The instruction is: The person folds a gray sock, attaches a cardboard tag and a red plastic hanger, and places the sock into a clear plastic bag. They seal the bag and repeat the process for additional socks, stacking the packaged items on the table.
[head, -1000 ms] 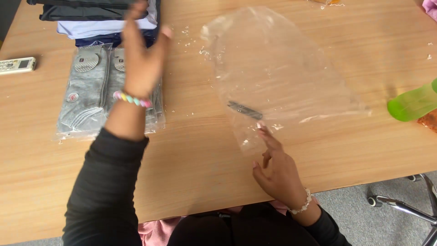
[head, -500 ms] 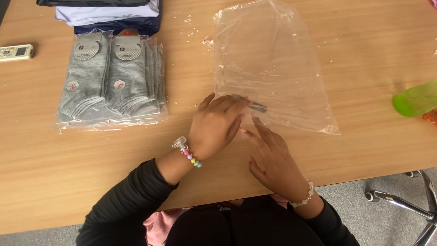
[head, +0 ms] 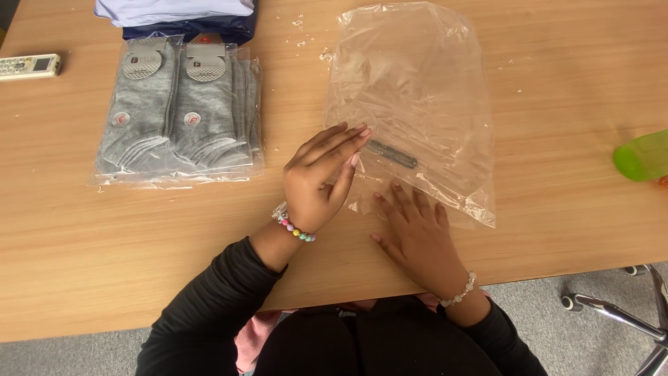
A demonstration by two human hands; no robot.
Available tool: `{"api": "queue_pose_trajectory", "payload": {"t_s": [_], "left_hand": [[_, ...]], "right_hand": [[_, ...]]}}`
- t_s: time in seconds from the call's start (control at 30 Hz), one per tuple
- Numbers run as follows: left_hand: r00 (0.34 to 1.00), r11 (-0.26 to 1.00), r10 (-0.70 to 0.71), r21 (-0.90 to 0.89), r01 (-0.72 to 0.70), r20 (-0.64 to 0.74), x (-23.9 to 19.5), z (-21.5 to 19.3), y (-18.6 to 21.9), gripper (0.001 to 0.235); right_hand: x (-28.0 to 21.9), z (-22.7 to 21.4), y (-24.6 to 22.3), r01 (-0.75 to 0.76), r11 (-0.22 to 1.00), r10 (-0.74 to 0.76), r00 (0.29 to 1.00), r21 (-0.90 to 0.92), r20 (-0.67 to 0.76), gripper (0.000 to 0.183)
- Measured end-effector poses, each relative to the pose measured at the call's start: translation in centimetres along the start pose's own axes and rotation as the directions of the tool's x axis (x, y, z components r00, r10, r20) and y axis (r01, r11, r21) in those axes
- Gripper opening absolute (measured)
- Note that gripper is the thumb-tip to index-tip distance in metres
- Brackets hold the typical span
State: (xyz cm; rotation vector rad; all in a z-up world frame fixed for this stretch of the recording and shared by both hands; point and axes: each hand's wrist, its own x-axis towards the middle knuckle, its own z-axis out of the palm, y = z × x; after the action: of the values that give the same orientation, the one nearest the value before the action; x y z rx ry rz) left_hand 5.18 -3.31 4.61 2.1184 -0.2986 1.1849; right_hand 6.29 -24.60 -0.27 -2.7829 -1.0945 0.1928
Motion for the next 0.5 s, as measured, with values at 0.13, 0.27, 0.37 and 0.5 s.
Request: {"api": "queue_pose_trajectory", "payload": {"t_s": [0.13, 0.27, 0.37, 0.5], "left_hand": [[0.999, 0.999, 0.035, -0.028, -0.035, -0.023, -0.4, 0.3, -0.1, 0.023], [0.996, 0.996, 0.094, 0.006, -0.093, -0.013, -1.1, 0.6, -0.4, 0.024], [0.983, 0.983, 0.181, 0.032, -0.181, 0.005, -1.2, 0.2, -0.2, 0.024], [0.958, 0.950, 0.281, 0.124, -0.286, 0.051, -2.3, -0.2, 0.0, 0.024]], "right_hand": [[0.3, -0.2, 0.2, -0.044, 0.996, 0.051, 0.994, 0.077, -0.094, 0.058], [1.4, -0.6, 0.6, -0.083, 0.976, 0.145, 0.936, 0.201, -0.320, 0.064], [2.8, -3.1, 0.4, -0.054, 0.966, 0.176, 0.855, 0.254, -0.488, 0.079], [4.0, -3.1, 1.0, -0.029, 0.966, 0.162, 0.839, 0.255, -0.520, 0.107]]}}
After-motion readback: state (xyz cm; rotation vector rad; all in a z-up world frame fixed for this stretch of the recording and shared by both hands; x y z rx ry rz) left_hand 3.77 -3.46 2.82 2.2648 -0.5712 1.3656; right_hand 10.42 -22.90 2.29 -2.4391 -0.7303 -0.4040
